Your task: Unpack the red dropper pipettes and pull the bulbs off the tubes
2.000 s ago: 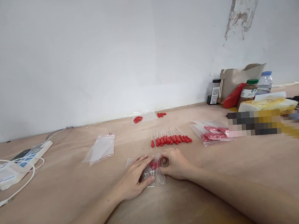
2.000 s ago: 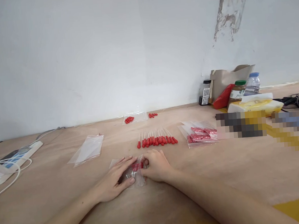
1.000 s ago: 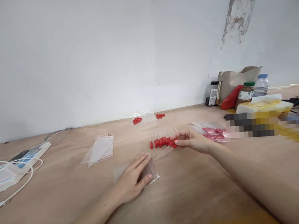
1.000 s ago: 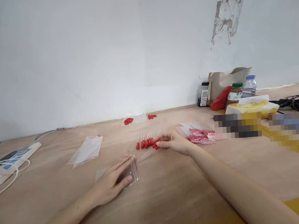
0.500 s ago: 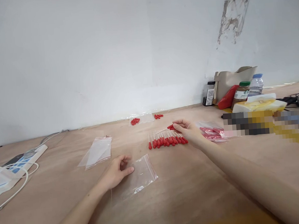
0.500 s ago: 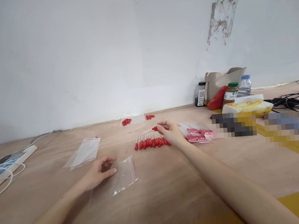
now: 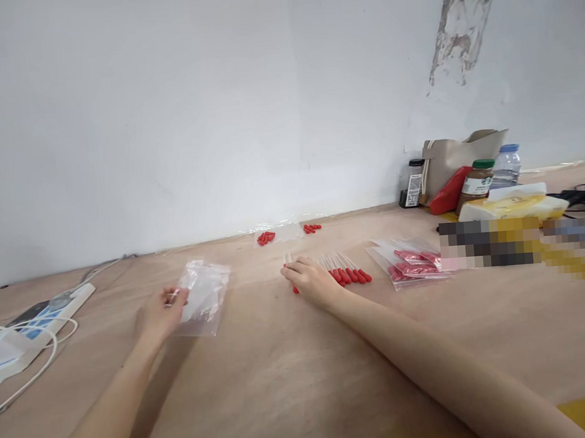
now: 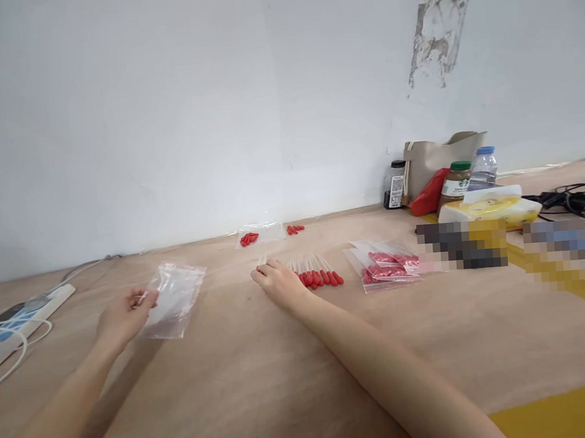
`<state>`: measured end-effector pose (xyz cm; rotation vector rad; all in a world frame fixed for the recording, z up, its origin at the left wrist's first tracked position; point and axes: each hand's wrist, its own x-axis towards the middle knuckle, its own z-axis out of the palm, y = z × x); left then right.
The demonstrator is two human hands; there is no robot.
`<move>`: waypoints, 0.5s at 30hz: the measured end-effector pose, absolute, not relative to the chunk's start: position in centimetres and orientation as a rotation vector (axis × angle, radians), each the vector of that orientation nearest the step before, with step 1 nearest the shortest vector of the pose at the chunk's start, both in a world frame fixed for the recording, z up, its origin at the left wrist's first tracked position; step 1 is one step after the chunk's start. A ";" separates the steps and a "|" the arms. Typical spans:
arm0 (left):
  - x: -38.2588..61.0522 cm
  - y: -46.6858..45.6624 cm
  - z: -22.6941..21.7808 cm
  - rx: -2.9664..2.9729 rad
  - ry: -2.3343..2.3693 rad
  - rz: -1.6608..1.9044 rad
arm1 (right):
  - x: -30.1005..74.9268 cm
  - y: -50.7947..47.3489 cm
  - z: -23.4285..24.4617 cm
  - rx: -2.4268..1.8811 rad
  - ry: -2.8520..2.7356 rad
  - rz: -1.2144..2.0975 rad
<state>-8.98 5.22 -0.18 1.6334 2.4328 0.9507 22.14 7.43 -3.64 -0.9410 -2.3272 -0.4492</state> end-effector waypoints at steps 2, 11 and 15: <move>-11.1 5.8 -0.4 1.589 2.587 0.756 | 21.7 7.2 -3.8 -1.014 -2.407 -0.507; -10.0 4.7 -1.2 1.816 2.800 0.688 | 21.5 6.5 -4.8 -1.058 -2.475 -0.525; -5.1 3.5 -1.9 2.403 2.282 1.084 | 21.7 6.1 -4.4 -1.092 -2.415 -0.456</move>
